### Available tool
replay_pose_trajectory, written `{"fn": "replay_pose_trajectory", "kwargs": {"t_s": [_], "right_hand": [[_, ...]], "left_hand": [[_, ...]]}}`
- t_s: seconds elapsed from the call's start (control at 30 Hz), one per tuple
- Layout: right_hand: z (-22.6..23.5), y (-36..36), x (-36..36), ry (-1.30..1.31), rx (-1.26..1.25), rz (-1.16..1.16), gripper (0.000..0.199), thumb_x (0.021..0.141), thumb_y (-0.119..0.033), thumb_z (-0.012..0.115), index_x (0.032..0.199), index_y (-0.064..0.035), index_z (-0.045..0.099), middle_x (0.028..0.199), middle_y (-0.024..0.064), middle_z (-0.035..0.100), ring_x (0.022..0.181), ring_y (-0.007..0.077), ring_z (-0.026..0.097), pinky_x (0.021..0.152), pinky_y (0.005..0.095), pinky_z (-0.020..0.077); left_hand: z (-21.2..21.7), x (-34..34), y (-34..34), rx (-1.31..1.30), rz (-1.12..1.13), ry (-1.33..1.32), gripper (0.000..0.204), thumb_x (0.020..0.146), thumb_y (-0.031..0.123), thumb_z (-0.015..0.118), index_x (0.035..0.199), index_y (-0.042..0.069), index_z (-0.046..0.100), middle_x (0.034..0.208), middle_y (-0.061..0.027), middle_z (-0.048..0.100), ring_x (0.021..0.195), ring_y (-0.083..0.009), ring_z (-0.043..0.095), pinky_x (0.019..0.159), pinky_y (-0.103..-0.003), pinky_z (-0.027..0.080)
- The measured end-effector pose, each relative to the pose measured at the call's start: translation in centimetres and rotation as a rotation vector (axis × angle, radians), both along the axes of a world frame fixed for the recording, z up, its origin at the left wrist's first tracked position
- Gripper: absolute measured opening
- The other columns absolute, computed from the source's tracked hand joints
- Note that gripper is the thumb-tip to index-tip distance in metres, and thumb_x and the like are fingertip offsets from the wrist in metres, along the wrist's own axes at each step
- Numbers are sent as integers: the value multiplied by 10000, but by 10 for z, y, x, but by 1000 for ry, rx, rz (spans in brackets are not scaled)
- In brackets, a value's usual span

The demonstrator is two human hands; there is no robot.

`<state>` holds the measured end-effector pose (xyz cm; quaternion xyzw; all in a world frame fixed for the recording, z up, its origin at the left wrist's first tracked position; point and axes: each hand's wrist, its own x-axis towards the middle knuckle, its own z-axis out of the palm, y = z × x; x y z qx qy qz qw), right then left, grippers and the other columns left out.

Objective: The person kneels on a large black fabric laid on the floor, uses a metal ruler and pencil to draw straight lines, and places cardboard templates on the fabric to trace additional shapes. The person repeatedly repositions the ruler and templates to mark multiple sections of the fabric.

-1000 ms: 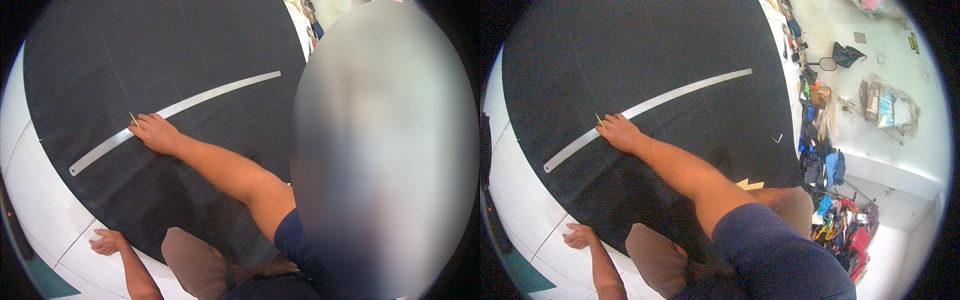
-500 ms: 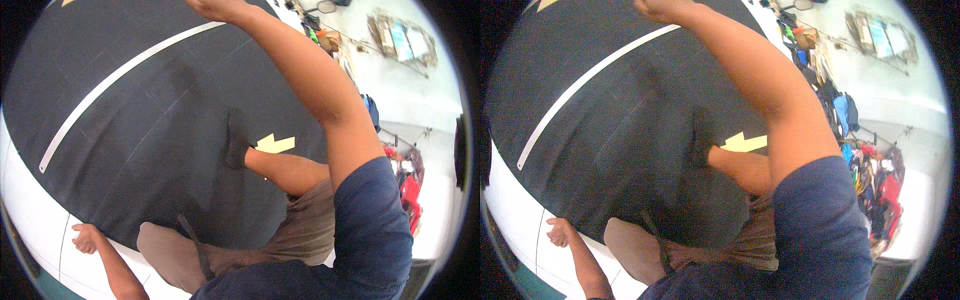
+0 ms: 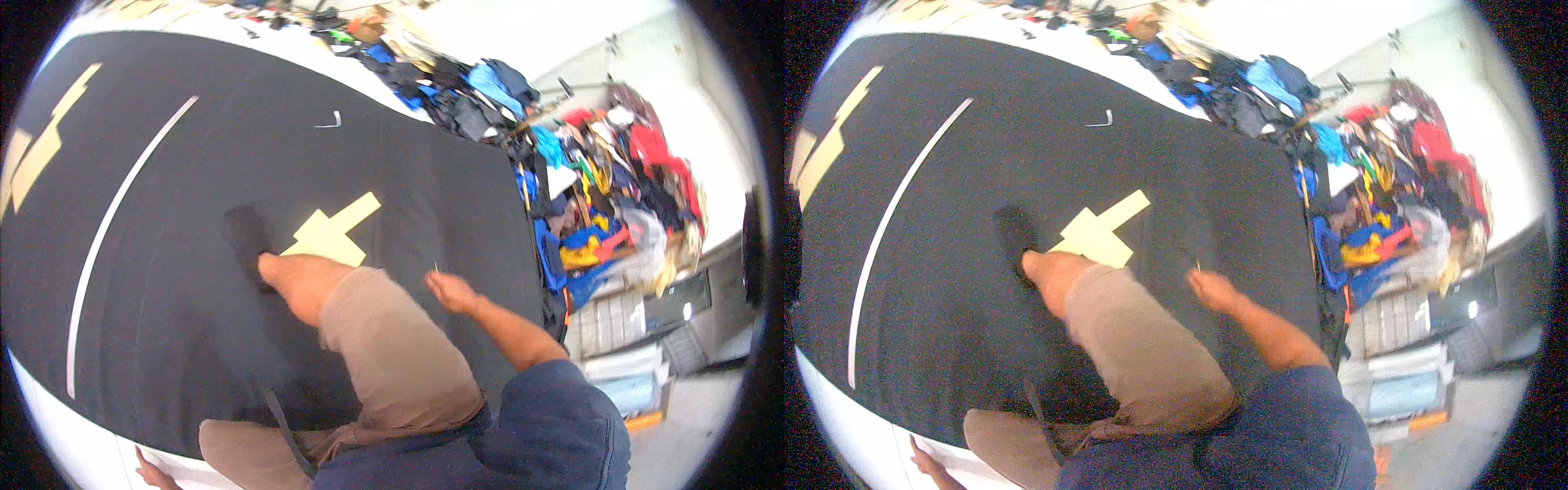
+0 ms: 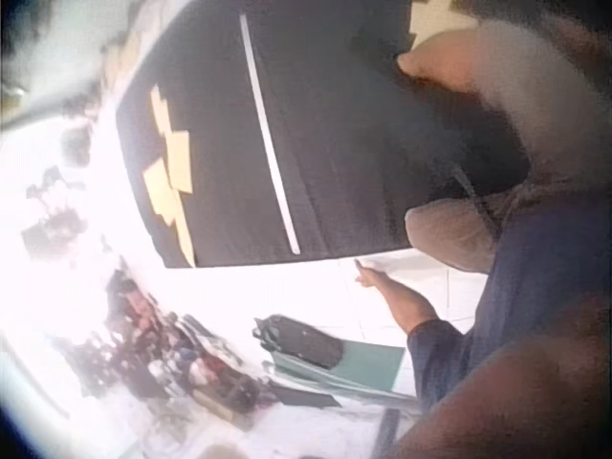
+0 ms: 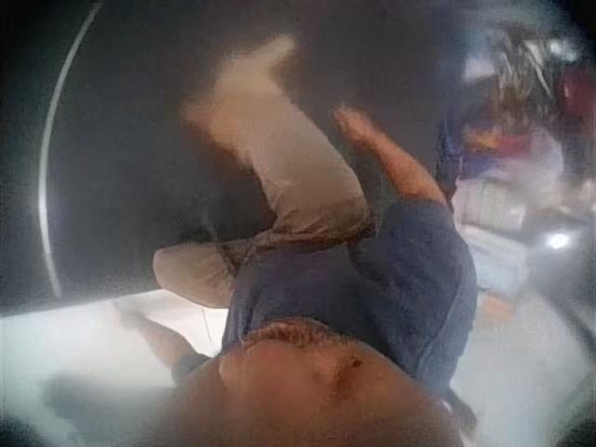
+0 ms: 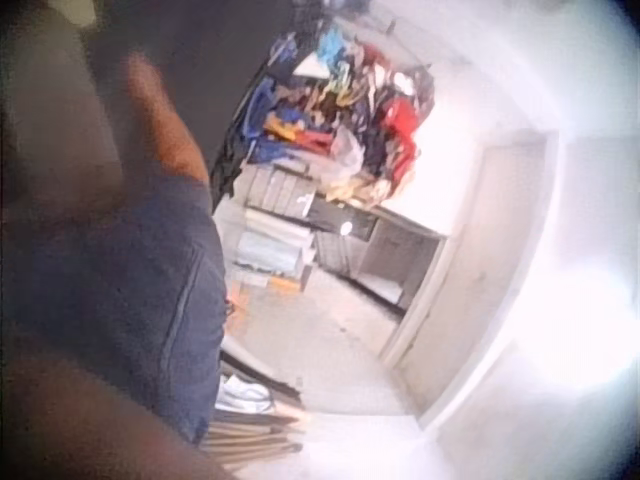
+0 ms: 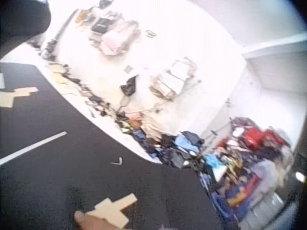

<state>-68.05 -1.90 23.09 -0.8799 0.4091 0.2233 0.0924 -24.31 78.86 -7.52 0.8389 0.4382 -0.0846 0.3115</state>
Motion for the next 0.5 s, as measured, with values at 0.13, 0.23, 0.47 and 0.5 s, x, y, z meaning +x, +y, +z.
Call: {"fn": "replay_pose_trajectory", "kwargs": {"t_s": [0.13,0.23,0.47,0.5], "right_hand": [[-51,100,-145,133,279,-261,421,1020,-408,524,1275,-81,602,1239,214,669,1146,432,625,956,525,502],[-70,160,-195,253,520,-413,485,969,-412,584,1355,-119,615,1312,178,672,1189,401,640,995,509,505],[-75,149,-172,-120,397,-587,534,900,-441,665,1351,-157,641,1304,167,685,1169,399,656,972,502,518],[-72,144,-177,-127,324,-536,507,912,-437,656,1331,-151,647,1284,167,693,1157,402,659,966,504,519]], "left_hand": [[-1,-3,13,97,-331,59,1072,779,716,729,1536,32,396,1479,-273,494,1280,-409,552,1066,-518,469],[-4,-18,14,321,-640,37,853,846,600,747,1473,80,494,1436,-269,535,1185,-408,618,1003,-523,519],[-28,-43,-64,464,-686,-268,1048,883,768,578,1611,81,268,1581,-285,365,1436,-470,381,1137,-570,379],[-25,-62,-90,485,-673,-140,1050,874,767,593,1613,96,265,1602,-285,323,1457,-468,344,1142,-597,352]]}}
